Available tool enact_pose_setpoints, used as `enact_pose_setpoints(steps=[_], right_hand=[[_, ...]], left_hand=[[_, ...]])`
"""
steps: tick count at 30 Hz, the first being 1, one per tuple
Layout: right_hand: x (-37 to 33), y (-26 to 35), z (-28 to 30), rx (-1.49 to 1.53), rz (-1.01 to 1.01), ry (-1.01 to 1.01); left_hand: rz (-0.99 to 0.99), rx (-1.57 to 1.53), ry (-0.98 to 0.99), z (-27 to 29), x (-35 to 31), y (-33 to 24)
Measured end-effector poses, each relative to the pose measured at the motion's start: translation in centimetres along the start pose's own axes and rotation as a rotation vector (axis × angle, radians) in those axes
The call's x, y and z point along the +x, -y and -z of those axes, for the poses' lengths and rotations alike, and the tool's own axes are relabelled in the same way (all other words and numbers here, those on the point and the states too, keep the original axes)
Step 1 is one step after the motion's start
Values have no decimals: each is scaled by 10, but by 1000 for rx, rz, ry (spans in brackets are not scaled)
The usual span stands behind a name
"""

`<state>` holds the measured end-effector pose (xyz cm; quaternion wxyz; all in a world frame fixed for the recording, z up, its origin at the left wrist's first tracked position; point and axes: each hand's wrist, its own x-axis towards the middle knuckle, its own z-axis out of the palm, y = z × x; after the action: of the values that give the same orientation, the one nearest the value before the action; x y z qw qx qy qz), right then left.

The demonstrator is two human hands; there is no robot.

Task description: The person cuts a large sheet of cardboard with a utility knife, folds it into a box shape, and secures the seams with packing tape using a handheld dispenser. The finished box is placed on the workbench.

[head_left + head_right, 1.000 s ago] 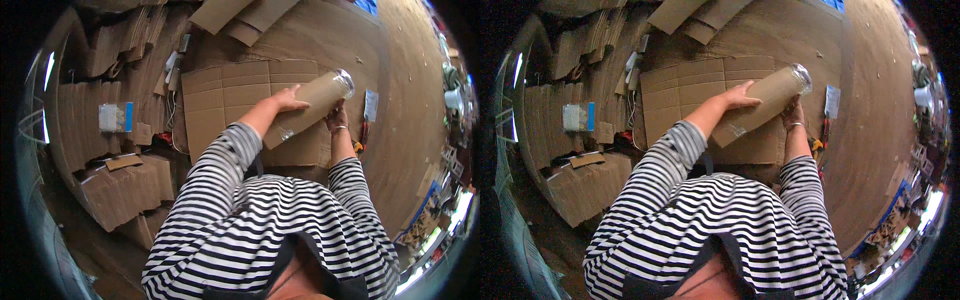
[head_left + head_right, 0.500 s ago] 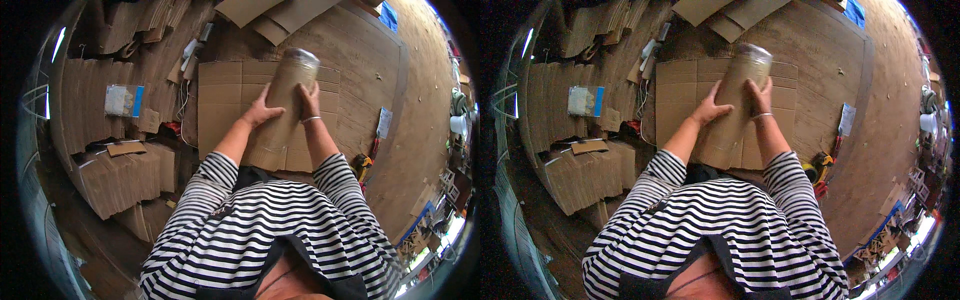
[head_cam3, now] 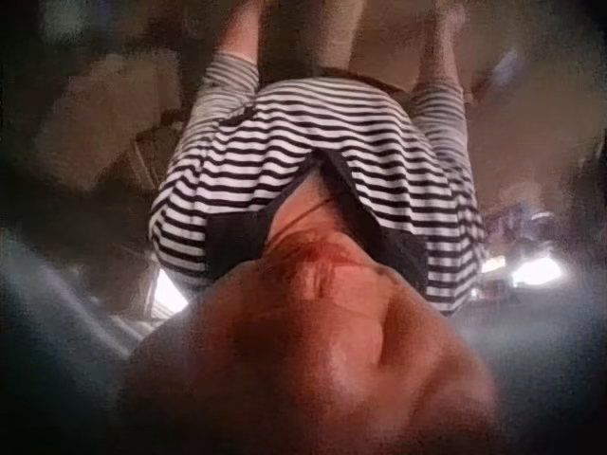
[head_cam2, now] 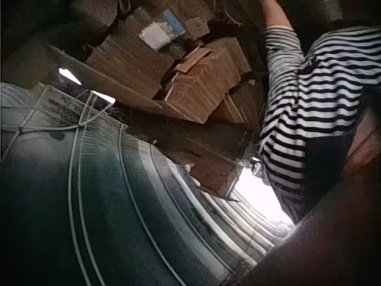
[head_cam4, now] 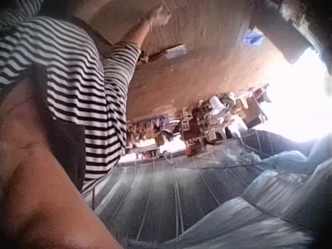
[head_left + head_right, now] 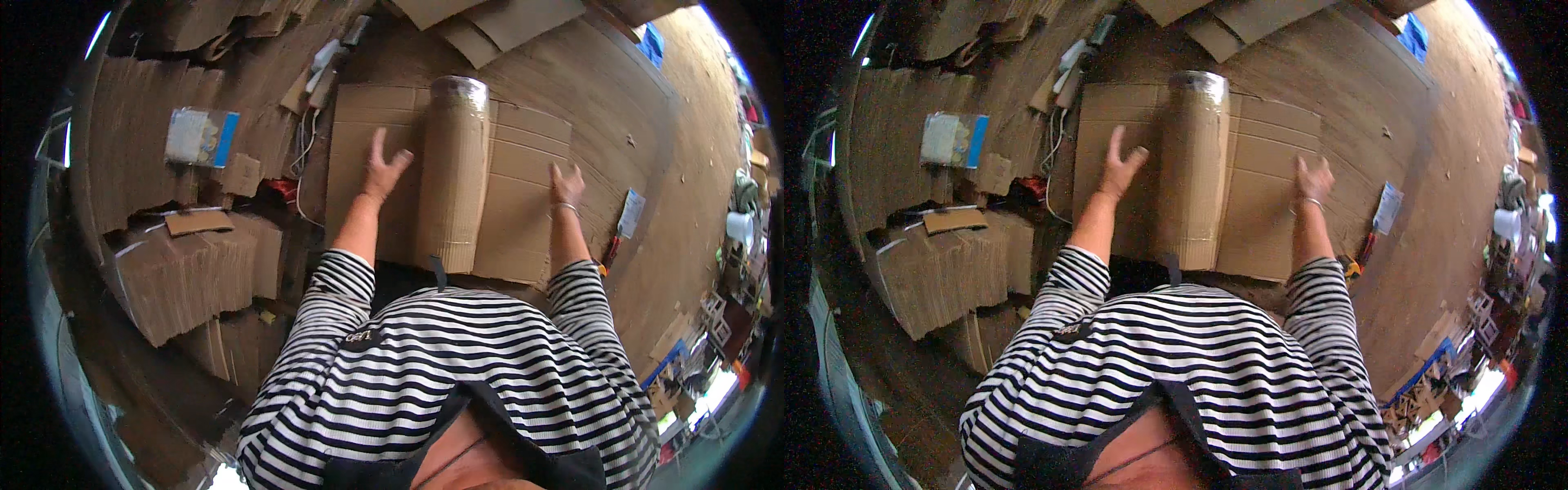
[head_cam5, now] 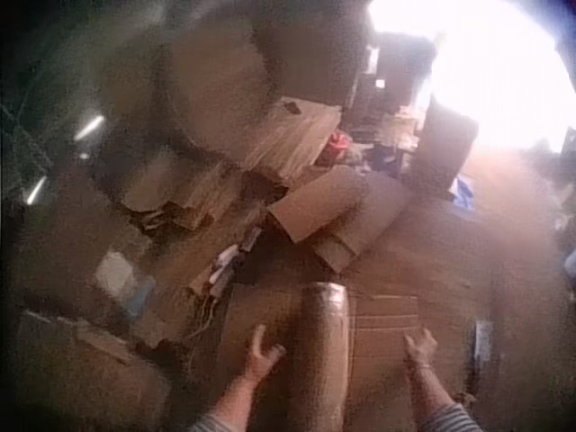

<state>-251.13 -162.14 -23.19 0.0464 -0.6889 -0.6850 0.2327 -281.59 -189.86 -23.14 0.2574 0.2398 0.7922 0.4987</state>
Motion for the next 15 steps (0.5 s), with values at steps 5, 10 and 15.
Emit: enact_pose_setpoints(steps=[5,10,15], right_hand=[[-2,-45,-8,-33,-120,130],[11,-39,-12,8,-141,199],[44,-74,-13,472,-247,387]], left_hand=[[440,360,-280,87,48,89],[624,384,-81,127,78,110],[552,-86,-116,122,72,53]])
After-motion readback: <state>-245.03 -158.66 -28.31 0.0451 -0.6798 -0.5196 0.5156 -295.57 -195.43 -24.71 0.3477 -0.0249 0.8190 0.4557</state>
